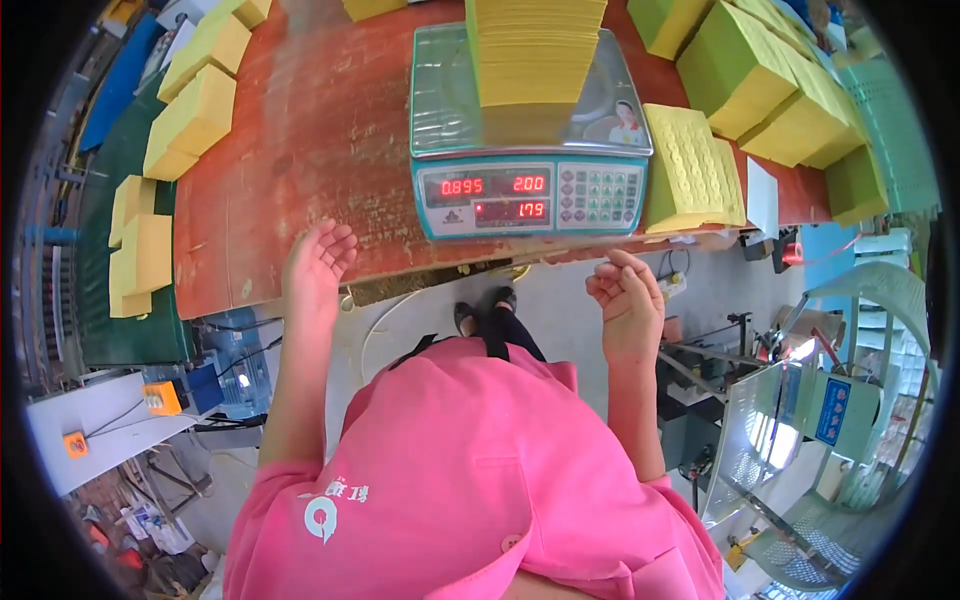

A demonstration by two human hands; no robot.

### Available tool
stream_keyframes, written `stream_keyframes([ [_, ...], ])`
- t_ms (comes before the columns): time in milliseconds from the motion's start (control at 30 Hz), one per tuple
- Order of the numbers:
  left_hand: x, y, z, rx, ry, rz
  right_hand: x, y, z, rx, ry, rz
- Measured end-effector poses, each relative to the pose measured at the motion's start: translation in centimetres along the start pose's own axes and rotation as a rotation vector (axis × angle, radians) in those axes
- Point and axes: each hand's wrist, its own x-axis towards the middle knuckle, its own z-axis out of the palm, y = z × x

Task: The recorder weighs stacks of yellow paper on a digital scale and organizes them on a table and conveyor belt.

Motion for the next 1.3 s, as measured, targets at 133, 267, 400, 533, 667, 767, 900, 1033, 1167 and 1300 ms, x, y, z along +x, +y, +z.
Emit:
stream_keyframes([
  [133,1.3,1.0,2.7,0.022,-0.106,0.049,0.5,0.6,0.2,0.037,0.003,0.010],
  [267,2.2,2.9,5.9,0.109,-0.216,0.104,0.7,0.6,0.6,0.032,0.011,0.033],
  [400,6.4,7.4,12.4,0.089,-0.236,0.165,2.9,0.0,0.4,-0.100,-0.108,0.053],
  [533,9.6,15.0,20.2,0.060,-0.291,0.117,9.0,-4.2,6.0,-0.327,-0.200,-0.272],
  [667,11.9,16.7,28.9,0.176,-0.390,0.051,18.1,-6.5,9.3,-0.327,-0.240,-0.418],
  [767,13.4,15.6,32.1,0.183,-0.521,-0.097,24.2,-3.7,10.5,-0.474,-0.257,-0.219],
  [900,13.3,15.6,30.2,0.255,-0.606,-0.172,21.0,-1.8,11.0,-0.470,-0.206,-0.463],
  [1033,8.8,15.6,29.2,0.359,-0.577,-0.180,12.6,-5.2,6.7,-0.358,-0.334,-0.344],
  [1167,7.5,14.5,30.1,0.407,-0.682,-0.164,8.1,-2.4,0.5,-0.146,-0.282,0.095],
  [1300,9.1,14.0,29.6,0.414,-0.770,-0.276,9.1,1.6,0.7,0.316,-0.311,0.476],
])
